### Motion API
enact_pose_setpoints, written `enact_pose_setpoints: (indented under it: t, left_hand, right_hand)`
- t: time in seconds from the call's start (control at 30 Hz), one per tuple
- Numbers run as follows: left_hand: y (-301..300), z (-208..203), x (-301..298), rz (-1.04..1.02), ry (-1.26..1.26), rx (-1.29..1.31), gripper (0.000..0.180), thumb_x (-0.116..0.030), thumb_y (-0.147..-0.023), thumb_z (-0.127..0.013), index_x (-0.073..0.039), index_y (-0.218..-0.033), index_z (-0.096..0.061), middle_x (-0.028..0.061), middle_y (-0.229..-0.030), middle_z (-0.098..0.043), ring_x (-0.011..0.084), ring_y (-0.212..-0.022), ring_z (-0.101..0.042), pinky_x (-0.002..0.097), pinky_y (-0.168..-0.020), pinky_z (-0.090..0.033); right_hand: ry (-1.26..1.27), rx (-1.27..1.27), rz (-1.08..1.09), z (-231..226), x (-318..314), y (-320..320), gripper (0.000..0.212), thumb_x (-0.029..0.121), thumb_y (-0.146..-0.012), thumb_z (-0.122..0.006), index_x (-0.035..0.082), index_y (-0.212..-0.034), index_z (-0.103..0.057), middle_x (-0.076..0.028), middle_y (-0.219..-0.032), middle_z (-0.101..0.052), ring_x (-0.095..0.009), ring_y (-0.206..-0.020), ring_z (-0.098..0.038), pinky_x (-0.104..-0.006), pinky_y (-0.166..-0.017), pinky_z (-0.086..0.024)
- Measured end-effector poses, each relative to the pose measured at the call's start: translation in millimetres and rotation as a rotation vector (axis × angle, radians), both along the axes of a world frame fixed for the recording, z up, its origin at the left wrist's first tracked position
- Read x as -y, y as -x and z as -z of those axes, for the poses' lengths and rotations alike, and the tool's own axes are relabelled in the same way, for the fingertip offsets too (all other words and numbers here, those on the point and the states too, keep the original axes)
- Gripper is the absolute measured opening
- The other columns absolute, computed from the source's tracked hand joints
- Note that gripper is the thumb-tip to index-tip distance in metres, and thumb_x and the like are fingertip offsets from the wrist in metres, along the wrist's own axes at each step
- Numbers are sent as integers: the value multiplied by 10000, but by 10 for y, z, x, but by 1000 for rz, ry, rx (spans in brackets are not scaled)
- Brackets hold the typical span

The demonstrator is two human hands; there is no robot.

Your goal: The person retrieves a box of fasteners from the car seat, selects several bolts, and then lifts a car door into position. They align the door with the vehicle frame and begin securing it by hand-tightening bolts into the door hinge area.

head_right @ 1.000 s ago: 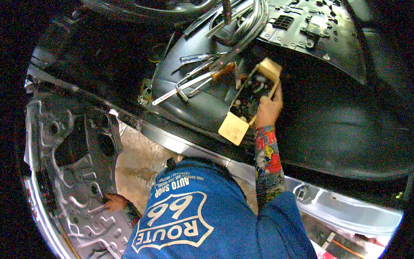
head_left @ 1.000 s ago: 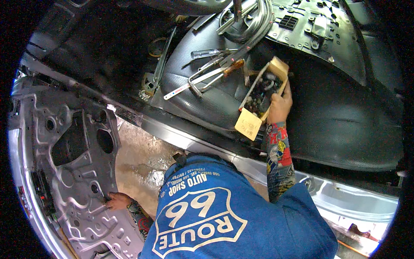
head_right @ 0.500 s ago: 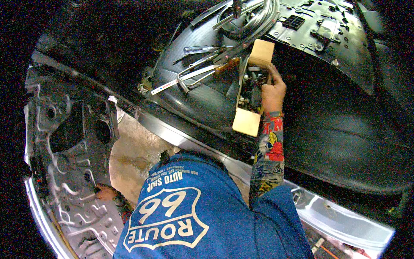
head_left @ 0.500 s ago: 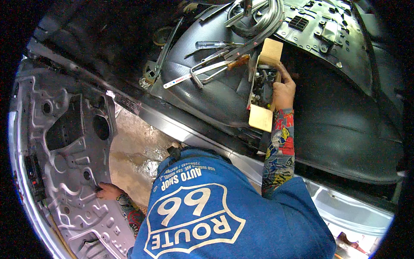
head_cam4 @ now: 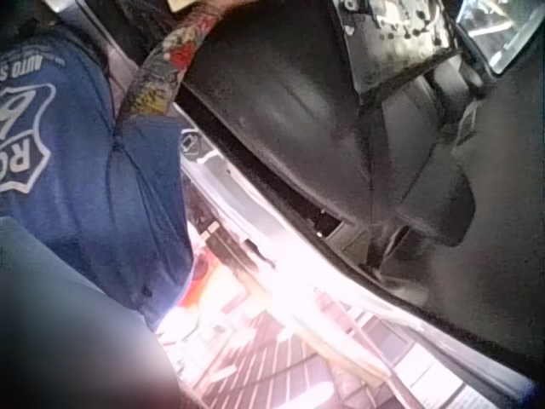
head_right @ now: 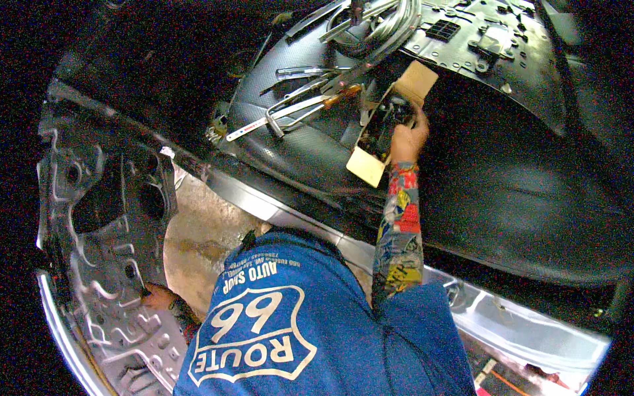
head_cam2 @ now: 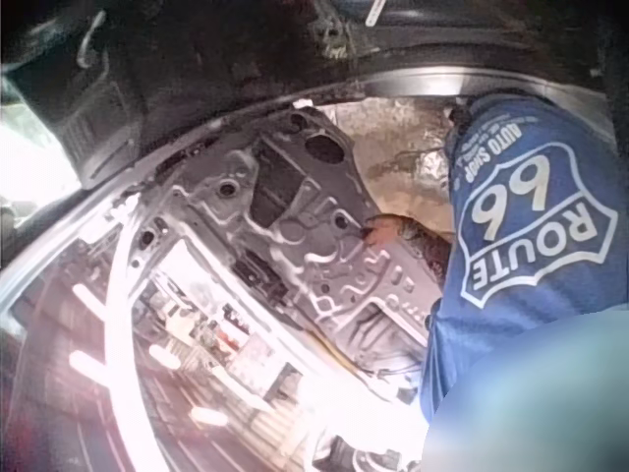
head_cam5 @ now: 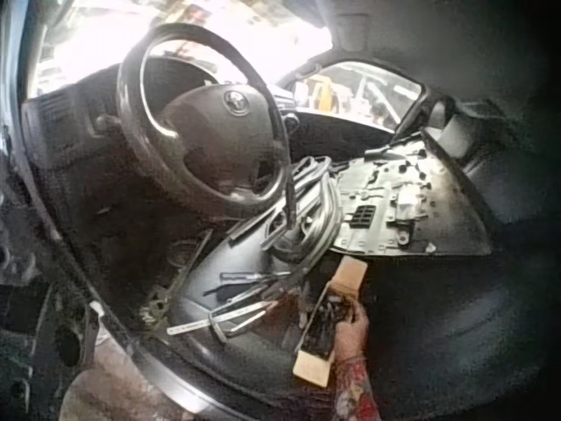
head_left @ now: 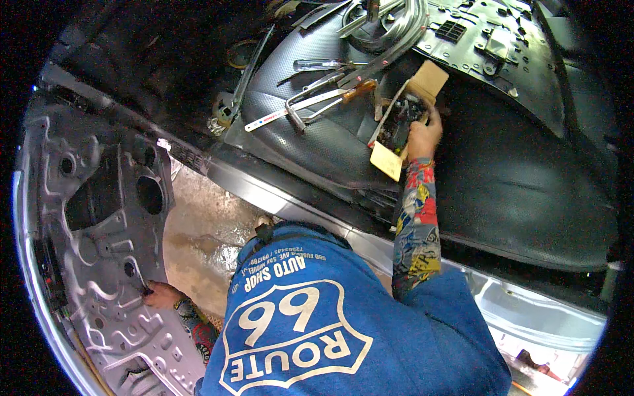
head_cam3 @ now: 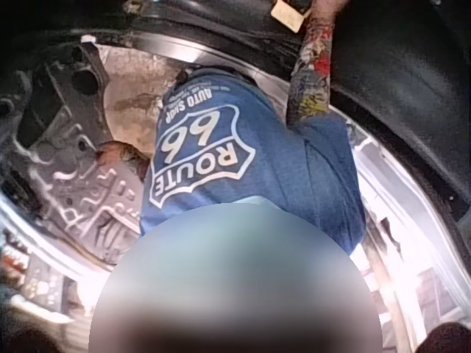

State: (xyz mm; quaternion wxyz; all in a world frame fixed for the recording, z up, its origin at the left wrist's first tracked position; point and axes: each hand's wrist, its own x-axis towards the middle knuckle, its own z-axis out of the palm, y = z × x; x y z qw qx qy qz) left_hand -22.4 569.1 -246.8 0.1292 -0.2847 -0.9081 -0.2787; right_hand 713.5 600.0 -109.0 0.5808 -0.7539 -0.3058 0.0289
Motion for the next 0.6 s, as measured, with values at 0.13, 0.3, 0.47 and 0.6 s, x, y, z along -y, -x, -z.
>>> enact_pose_setpoints:
  t: [0.13,0.3,0.47,0.6]
  left_hand:
    - [156,-68,32,272,-138,233,515,-401,-956,-602,43,-1214,-561,250,-1116,-617,349,-945,-618,463,-863,-496]
    - [-154,-309,-192,596,2,429,366,-303,-976,-602,38,-1109,-611,141,-1017,-636,238,-874,-586,372,-839,-481]
    - [-829,-786,-621,838,-134,668,273,-221,-1003,-579,31,-1099,-622,80,-1006,-647,169,-872,-578,318,-831,-481]
    - [-1502,-1403,-964,877,-53,769,289,-223,-1014,-574,43,-1120,-619,88,-1038,-654,153,-916,-581,308,-832,-488]
  right_hand:
    - [-149,-146,-15,84,71,161,671,-108,-698,-449,-44,-1363,-517,-156,-1342,-564,-267,-1282,-519,-354,-1130,-353]
    - [-403,-300,18,153,131,250,741,-60,-772,-494,-28,-1492,-320,-155,-1456,-452,-277,-1370,-415,-358,-1161,-297]
    - [-347,-422,128,111,165,351,837,-140,-731,-499,32,-1522,-289,-154,-1480,-440,-282,-1254,-535,-384,-1003,-485]
    - [-546,-371,310,53,177,418,772,-179,-707,-434,15,-1454,-402,-136,-1373,-534,-283,-1197,-578,-404,-1022,-485]
